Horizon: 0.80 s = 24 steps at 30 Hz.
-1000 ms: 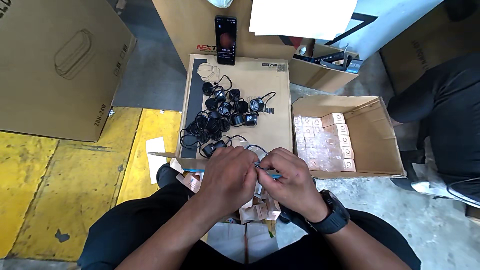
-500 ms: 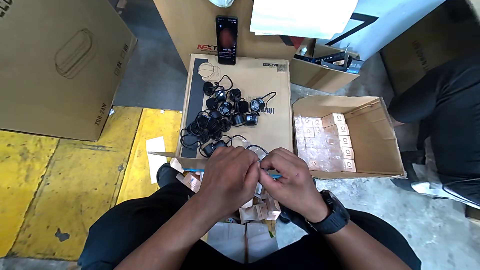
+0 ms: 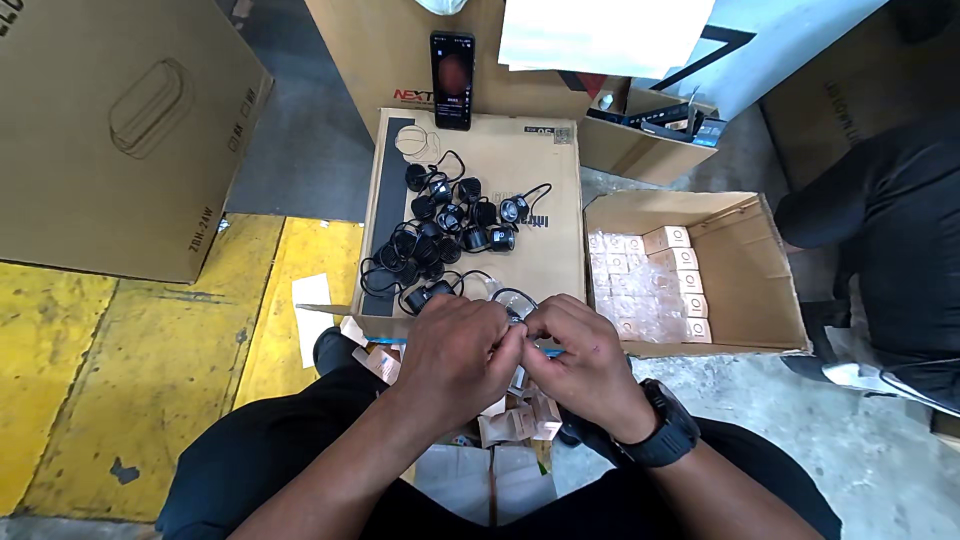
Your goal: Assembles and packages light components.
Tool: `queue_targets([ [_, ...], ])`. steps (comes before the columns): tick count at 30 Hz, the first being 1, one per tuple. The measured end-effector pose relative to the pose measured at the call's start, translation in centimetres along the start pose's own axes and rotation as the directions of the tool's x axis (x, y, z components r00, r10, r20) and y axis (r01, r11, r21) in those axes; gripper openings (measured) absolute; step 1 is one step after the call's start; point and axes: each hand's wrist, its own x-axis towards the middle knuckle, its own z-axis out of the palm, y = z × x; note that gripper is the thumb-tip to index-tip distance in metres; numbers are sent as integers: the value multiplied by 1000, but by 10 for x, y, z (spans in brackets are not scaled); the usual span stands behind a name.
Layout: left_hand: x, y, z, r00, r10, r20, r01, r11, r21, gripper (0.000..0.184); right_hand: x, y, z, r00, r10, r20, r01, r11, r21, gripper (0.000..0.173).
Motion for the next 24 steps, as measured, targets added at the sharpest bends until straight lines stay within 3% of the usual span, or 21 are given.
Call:
queue_targets([
  [24,0,1,-1,1000,21,6,-21,1000,8,42,0,0,0,1000,3,4,-3,1000,-12,14],
])
